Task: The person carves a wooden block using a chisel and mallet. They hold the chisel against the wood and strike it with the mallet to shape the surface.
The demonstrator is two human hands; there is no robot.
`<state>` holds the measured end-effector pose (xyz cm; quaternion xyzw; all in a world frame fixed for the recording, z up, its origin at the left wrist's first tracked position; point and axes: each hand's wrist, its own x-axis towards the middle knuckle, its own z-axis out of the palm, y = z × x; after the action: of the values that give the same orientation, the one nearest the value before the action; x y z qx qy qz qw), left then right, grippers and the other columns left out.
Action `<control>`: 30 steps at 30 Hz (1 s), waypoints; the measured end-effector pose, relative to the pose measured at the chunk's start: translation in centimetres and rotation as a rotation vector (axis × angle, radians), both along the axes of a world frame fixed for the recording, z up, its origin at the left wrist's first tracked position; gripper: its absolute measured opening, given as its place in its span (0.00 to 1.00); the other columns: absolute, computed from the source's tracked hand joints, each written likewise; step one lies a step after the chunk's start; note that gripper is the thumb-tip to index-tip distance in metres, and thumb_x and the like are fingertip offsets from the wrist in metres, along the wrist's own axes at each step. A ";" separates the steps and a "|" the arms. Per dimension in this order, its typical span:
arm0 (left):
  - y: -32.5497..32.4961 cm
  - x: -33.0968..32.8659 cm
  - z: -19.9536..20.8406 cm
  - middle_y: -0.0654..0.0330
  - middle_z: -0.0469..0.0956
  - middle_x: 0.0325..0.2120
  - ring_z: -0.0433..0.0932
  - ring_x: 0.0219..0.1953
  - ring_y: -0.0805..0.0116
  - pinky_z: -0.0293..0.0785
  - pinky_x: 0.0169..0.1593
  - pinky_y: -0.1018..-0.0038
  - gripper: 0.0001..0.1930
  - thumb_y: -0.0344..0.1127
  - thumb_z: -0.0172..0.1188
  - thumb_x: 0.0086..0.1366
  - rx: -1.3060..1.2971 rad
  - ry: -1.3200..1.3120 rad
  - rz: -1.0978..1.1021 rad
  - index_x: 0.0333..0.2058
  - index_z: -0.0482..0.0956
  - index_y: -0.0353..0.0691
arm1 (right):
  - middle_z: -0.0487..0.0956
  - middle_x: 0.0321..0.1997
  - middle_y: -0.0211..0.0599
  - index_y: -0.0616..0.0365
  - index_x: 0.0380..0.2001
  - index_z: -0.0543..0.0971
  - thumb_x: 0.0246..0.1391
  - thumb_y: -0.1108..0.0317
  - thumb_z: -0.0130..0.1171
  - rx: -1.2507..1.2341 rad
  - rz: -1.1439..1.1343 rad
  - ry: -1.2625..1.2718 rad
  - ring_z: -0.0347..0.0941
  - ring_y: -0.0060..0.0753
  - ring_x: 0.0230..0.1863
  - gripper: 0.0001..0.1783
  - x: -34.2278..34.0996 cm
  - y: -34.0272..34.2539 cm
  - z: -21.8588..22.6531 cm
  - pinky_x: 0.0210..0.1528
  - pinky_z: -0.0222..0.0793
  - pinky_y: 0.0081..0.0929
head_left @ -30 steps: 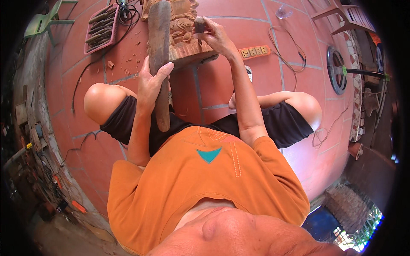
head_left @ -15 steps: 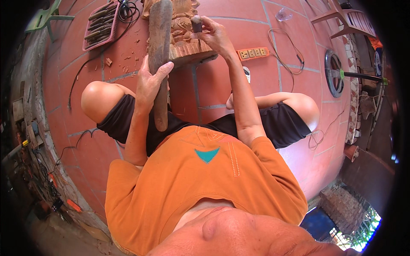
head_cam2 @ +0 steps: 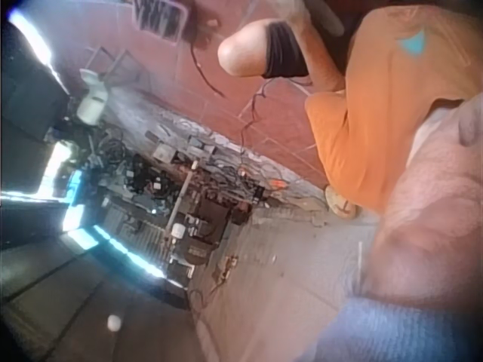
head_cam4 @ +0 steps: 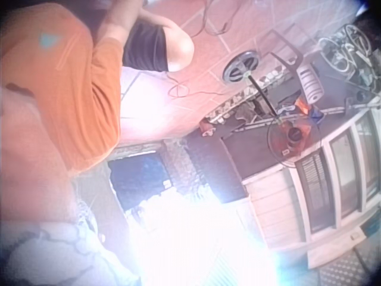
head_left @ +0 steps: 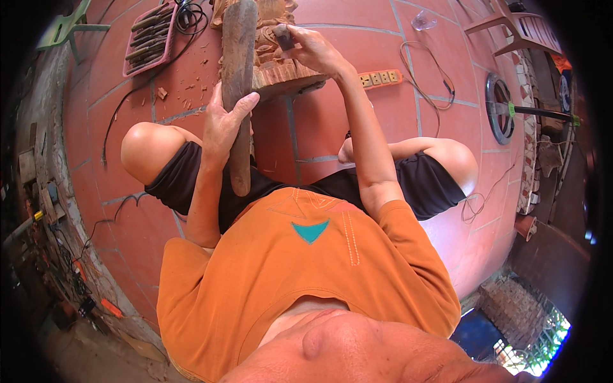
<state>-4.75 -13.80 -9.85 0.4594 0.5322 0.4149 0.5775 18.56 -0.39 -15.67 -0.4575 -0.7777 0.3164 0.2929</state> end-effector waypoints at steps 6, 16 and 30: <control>0.0 0.1 0.2 0.64 0.74 0.25 0.75 0.19 0.77 0.74 0.22 0.79 0.22 0.42 0.68 0.64 -0.009 -0.003 -0.003 0.49 0.72 0.36 | 0.82 0.43 0.48 0.55 0.59 0.73 0.52 0.74 0.65 0.024 0.141 -0.117 0.79 0.48 0.46 0.29 -0.2 1.1 1.1 0.49 0.74 0.41; -0.1 0.3 0.4 0.65 0.74 0.24 0.73 0.18 0.78 0.73 0.22 0.80 0.16 0.39 0.65 0.68 0.026 -0.014 0.014 0.46 0.72 0.37 | 0.83 0.44 0.48 0.52 0.63 0.71 0.52 0.73 0.66 -0.030 0.192 -0.098 0.80 0.48 0.46 0.33 -0.4 0.6 1.9 0.49 0.75 0.40; 0.0 0.8 -0.2 0.61 0.74 0.26 0.74 0.20 0.75 0.73 0.22 0.77 0.19 0.39 0.64 0.68 0.028 0.021 -0.066 0.48 0.68 0.36 | 0.84 0.38 0.44 0.57 0.48 0.76 0.50 0.75 0.66 -0.074 0.175 0.109 0.81 0.38 0.41 0.21 -0.2 0.1 1.4 0.45 0.75 0.39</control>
<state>-3.95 -13.80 -10.06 0.4892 0.5168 0.3983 0.5787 18.32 -0.34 -14.31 -0.3804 -0.7853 0.3939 0.2888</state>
